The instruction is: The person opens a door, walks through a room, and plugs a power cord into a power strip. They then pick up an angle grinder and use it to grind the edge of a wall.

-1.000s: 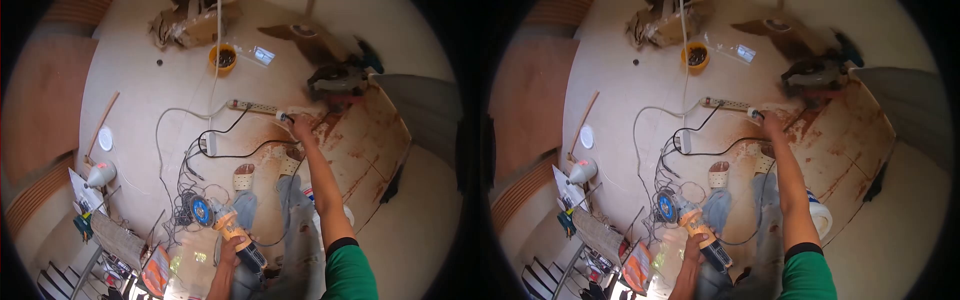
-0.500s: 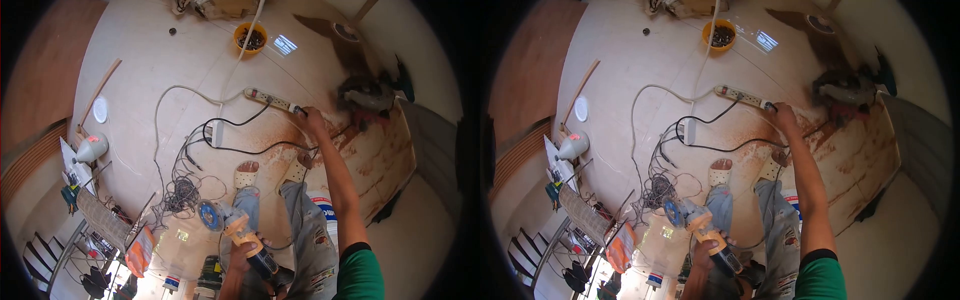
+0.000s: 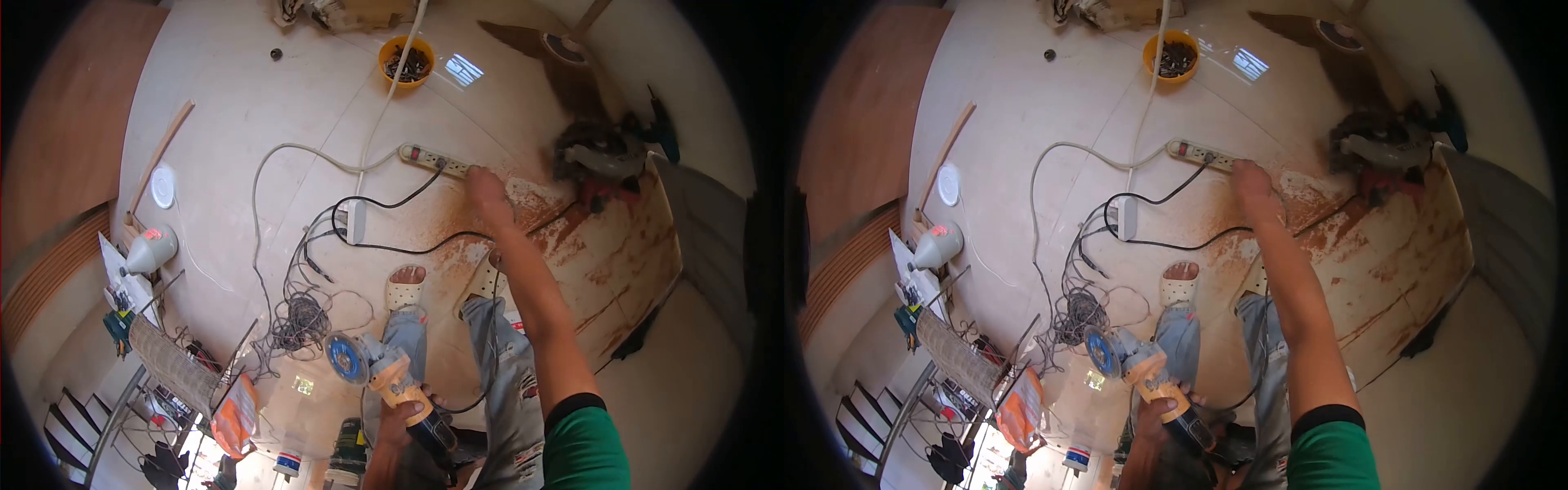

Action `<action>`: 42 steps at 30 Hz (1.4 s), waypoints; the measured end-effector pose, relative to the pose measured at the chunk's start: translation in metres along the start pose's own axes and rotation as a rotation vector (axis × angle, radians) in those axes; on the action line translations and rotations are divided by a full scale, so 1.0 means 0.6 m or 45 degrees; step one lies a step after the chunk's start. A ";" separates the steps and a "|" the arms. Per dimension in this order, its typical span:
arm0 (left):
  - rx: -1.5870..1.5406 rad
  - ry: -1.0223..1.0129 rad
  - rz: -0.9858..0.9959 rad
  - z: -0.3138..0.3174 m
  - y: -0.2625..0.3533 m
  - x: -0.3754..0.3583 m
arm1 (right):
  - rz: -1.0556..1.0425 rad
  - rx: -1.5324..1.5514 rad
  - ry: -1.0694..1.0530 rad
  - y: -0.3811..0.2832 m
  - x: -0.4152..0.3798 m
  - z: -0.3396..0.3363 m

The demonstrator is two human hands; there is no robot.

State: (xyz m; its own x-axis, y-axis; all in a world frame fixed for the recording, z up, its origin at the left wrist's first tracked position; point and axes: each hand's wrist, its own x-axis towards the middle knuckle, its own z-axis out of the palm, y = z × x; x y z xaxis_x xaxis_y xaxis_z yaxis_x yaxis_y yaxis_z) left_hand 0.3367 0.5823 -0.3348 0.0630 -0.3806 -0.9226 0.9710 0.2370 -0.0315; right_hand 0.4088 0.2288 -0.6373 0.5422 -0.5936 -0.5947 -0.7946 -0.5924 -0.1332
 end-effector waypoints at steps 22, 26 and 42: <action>0.635 0.088 -0.137 0.113 0.050 -0.129 | 0.259 0.298 0.241 0.124 -0.274 -0.128; 1.077 0.113 -0.190 0.139 0.101 -0.203 | 0.463 0.977 -0.015 0.161 -0.535 -0.140; 1.556 -0.683 0.535 0.507 0.230 -0.432 | 1.460 1.298 0.212 0.182 -1.208 -0.069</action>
State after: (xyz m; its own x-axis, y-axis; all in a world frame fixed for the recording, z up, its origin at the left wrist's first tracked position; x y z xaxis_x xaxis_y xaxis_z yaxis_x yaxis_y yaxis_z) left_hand 0.5247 0.4415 0.0168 0.2055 -0.8334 -0.5130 0.4244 -0.3964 0.8141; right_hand -0.0593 0.5717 -0.1878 -0.5009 -0.5479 -0.6700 -0.5977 0.7789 -0.1901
